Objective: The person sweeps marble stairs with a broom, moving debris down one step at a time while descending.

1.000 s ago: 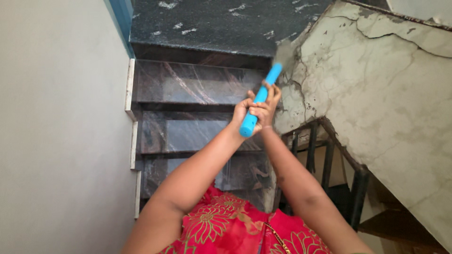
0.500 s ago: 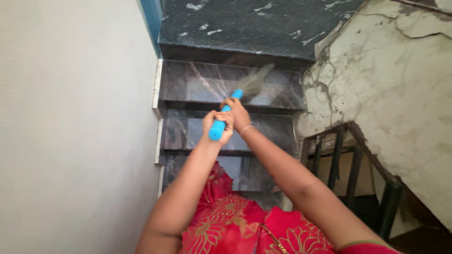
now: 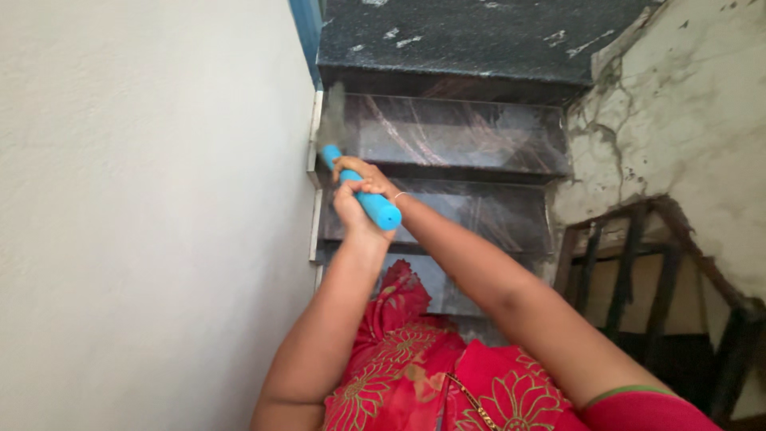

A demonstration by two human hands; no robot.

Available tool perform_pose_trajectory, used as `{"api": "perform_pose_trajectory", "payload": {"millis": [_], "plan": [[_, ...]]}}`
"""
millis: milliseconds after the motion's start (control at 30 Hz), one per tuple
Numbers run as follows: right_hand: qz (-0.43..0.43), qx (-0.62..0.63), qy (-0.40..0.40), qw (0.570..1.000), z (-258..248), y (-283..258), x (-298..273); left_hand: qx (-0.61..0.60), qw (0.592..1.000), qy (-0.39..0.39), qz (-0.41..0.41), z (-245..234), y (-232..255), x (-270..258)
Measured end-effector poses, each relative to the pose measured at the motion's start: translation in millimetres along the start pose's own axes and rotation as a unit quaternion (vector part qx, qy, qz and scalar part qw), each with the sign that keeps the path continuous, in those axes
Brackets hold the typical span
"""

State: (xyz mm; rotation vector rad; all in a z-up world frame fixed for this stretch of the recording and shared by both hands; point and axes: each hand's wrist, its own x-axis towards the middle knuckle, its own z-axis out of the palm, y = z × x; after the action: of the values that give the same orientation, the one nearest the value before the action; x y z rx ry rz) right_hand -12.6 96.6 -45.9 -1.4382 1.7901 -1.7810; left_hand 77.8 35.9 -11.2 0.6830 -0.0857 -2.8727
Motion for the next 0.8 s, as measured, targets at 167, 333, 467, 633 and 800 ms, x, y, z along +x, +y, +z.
{"api": "perform_pose_trajectory", "payload": {"millis": [167, 333, 467, 633, 800], "plan": [[0.204, -0.091, 0.005, 0.975, -13, -1, 1, 0.013, 0.995, -0.026, -0.1, 4, 6, 17], [0.25, -0.249, 0.079, 0.932, -33, -22, -20, 0.013, 0.96, -0.034, -0.276, 18, 2, 20], [0.287, -0.327, 0.125, 0.892, -50, -38, -43, -0.077, 0.92, -0.015, -0.383, 15, -18, 25], [0.446, -0.458, 0.138, 0.757, -68, -61, -83, -0.134, 0.843, -0.011, -0.521, -2, -54, 30], [0.3, -0.468, 0.308, 0.772, -53, -64, -103, -0.16, 0.81, -0.034, -0.563, 7, -46, 17]]}}
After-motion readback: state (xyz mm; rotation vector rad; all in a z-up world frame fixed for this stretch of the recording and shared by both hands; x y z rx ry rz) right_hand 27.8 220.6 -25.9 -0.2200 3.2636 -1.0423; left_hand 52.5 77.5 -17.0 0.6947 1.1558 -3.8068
